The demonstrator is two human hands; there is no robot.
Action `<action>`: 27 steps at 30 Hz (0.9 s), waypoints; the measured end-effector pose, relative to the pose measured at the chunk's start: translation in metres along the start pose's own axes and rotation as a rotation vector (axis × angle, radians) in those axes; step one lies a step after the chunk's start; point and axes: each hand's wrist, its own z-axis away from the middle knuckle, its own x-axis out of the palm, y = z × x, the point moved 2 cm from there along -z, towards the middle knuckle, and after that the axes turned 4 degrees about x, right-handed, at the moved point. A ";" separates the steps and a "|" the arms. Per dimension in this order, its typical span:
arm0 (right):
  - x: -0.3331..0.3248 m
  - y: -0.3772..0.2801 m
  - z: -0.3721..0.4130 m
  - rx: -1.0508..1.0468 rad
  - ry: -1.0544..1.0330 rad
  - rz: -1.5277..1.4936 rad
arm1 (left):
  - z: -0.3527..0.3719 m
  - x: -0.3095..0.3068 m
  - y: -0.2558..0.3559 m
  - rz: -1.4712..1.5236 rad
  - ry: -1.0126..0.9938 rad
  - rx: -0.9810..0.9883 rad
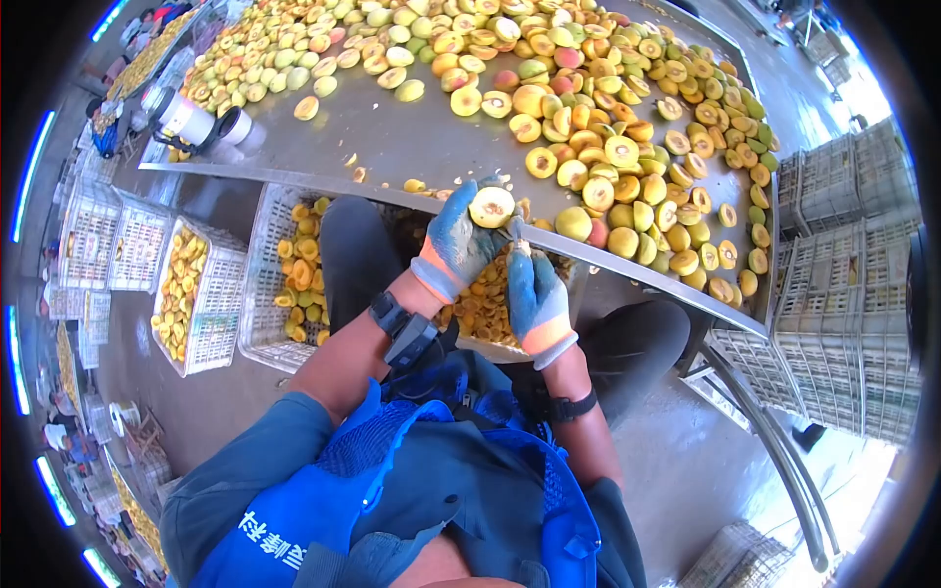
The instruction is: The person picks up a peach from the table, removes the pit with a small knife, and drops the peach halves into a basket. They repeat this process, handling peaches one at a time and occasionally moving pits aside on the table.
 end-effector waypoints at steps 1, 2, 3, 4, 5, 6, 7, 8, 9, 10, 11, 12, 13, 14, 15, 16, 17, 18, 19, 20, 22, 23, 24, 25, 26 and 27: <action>0.002 -0.014 0.001 -0.050 0.021 0.140 | 0.006 -0.001 -0.001 0.028 0.025 -0.015; 0.006 -0.015 0.001 -0.024 0.012 0.172 | 0.012 -0.002 0.000 0.056 0.050 -0.032; 0.009 -0.015 0.002 0.005 0.005 0.203 | 0.018 -0.002 -0.001 0.083 0.076 -0.052; 0.011 -0.014 0.003 0.033 0.000 0.235 | 0.024 -0.002 -0.002 0.055 0.054 -0.013; 0.013 -0.011 0.004 0.008 0.005 0.237 | 0.027 -0.005 -0.003 0.043 0.067 0.007; 0.016 -0.008 0.005 -0.015 0.011 0.239 | 0.030 -0.008 -0.005 0.032 0.079 0.026; 0.018 -0.006 0.007 -0.039 0.018 0.241 | 0.031 -0.011 -0.006 0.020 0.091 0.043; 0.019 -0.004 0.009 -0.017 0.012 0.262 | 0.032 -0.014 -0.007 0.031 0.075 0.033; 0.020 -0.007 0.011 0.007 0.007 0.283 | 0.034 -0.013 -0.005 0.043 0.060 0.022; 0.020 -0.008 0.013 0.030 0.003 0.306 | 0.035 -0.010 -0.005 0.057 0.043 0.010; 0.021 -0.006 0.015 0.034 0.002 0.314 | 0.037 -0.008 -0.007 0.042 0.053 0.017; 0.022 -0.005 0.015 0.036 0.000 0.321 | 0.041 -0.001 -0.006 0.027 0.062 0.026; 0.023 -0.007 0.016 0.035 -0.004 0.328 | 0.043 0.003 -0.005 0.011 0.071 0.039; 0.023 -0.008 0.017 0.073 -0.020 0.365 | 0.040 -0.008 -0.009 -0.007 0.055 0.049; 0.024 -0.008 0.017 0.074 -0.028 0.375 | 0.041 -0.007 -0.009 -0.017 0.057 0.052; 0.026 -0.007 0.016 0.075 -0.038 0.385 | 0.043 -0.006 -0.011 -0.028 0.061 0.054; 0.027 -0.005 0.017 0.079 -0.047 0.394 | 0.045 -0.006 -0.012 -0.038 0.065 0.055; 0.029 -0.004 0.018 0.071 -0.054 0.372 | 0.047 -0.004 -0.013 -0.070 0.127 0.042; 0.030 -0.002 0.019 0.063 -0.063 0.351 | 0.048 -0.002 -0.013 -0.101 0.188 0.029; 0.031 -0.001 0.019 0.056 -0.070 0.328 | 0.049 -0.002 -0.013 -0.132 0.250 0.015; 0.031 -0.011 0.020 0.053 -0.094 0.408 | 0.048 -0.007 -0.014 -0.127 0.258 0.020; 0.030 -0.014 0.020 0.049 -0.105 0.447 | 0.047 -0.009 -0.014 -0.125 0.259 0.023; 0.030 -0.015 0.020 0.042 -0.112 0.466 | 0.048 -0.008 -0.014 -0.118 0.272 0.024; 0.030 -0.015 0.020 0.034 -0.119 0.484 | 0.048 -0.007 -0.014 -0.111 0.286 0.024; 0.030 -0.015 0.021 0.027 -0.126 0.502 | 0.048 -0.006 -0.015 -0.104 0.300 0.025; 0.030 -0.015 0.021 0.027 -0.124 0.504 | 0.048 -0.007 -0.015 -0.110 0.295 0.011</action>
